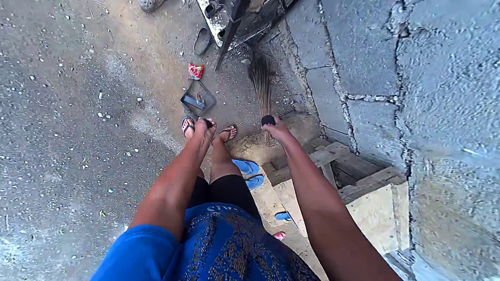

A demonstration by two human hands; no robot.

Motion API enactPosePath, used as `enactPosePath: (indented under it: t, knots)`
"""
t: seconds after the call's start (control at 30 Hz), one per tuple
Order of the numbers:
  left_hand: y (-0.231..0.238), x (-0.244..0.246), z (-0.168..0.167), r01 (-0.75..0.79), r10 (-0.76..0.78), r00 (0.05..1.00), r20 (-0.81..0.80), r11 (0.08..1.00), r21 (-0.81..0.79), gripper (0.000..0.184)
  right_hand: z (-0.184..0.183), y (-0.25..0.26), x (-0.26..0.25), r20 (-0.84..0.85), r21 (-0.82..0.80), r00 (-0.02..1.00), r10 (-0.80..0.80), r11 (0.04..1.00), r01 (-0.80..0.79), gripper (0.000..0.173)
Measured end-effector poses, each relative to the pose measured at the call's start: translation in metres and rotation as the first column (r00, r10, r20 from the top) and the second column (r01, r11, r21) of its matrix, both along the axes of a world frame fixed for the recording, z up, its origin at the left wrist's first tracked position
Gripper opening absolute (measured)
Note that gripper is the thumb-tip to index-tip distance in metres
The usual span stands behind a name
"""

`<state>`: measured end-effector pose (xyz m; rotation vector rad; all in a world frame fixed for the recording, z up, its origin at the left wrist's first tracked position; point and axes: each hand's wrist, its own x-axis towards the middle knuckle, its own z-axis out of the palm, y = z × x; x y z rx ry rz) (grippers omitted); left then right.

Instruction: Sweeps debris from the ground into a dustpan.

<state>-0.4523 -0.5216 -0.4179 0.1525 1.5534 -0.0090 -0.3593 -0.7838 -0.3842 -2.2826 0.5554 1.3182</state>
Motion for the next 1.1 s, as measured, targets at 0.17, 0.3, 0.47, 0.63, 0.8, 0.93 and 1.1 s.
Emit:
enactPosePath:
  t: [0.17, 0.3, 0.47, 0.63, 0.8, 0.93, 1.1]
  knots:
    - [0.037, -0.021, 0.003, -0.027, 0.028, 0.999, 0.030, 1.000, -0.010, 0.025, 0.086, -0.023, -0.072, -0.189, 0.180, 0.976, -0.110, 0.973, 0.144, 0.078]
    - [0.075, -0.041, 0.010, 0.013, -0.013, 1.000, -0.017, 1.000, 0.025, 0.020, 0.126, -0.002, -0.133, -0.227, 0.189, 0.902, -0.367, 0.892, 0.411, 0.074]
    - [0.108, -0.058, -0.002, 0.173, -0.168, 0.984, -0.052, 0.979, 0.107, 0.027, 0.053, 0.062, -0.147, -0.032, 0.184, 0.814, -0.580, 0.797, 0.575, 0.069]
    - [0.131, -0.063, -0.009, 0.272, -0.256, 0.957, -0.139, 0.956, 0.107, 0.033, 0.034, 0.081, -0.143, -0.119, 0.155, 0.942, -0.315, 0.931, 0.331, 0.078]
    - [0.149, -0.059, -0.001, 0.192, -0.180, 0.977, -0.116, 0.976, 0.102, 0.028, 0.109, 0.112, -0.160, -0.246, 0.208, 0.934, -0.260, 0.927, 0.313, 0.078]
    - [0.157, -0.060, -0.004, 0.128, -0.120, 0.989, -0.084, 0.987, 0.094, 0.025, 0.065, 0.157, -0.146, -0.043, 0.219, 0.999, -0.007, 0.976, 0.017, 0.088]
    - [0.162, -0.059, -0.003, 0.083, -0.069, 0.990, -0.126, 0.991, 0.108, 0.027, 0.005, 0.223, -0.116, -0.094, 0.128, 0.980, 0.178, 0.978, -0.166, 0.088]
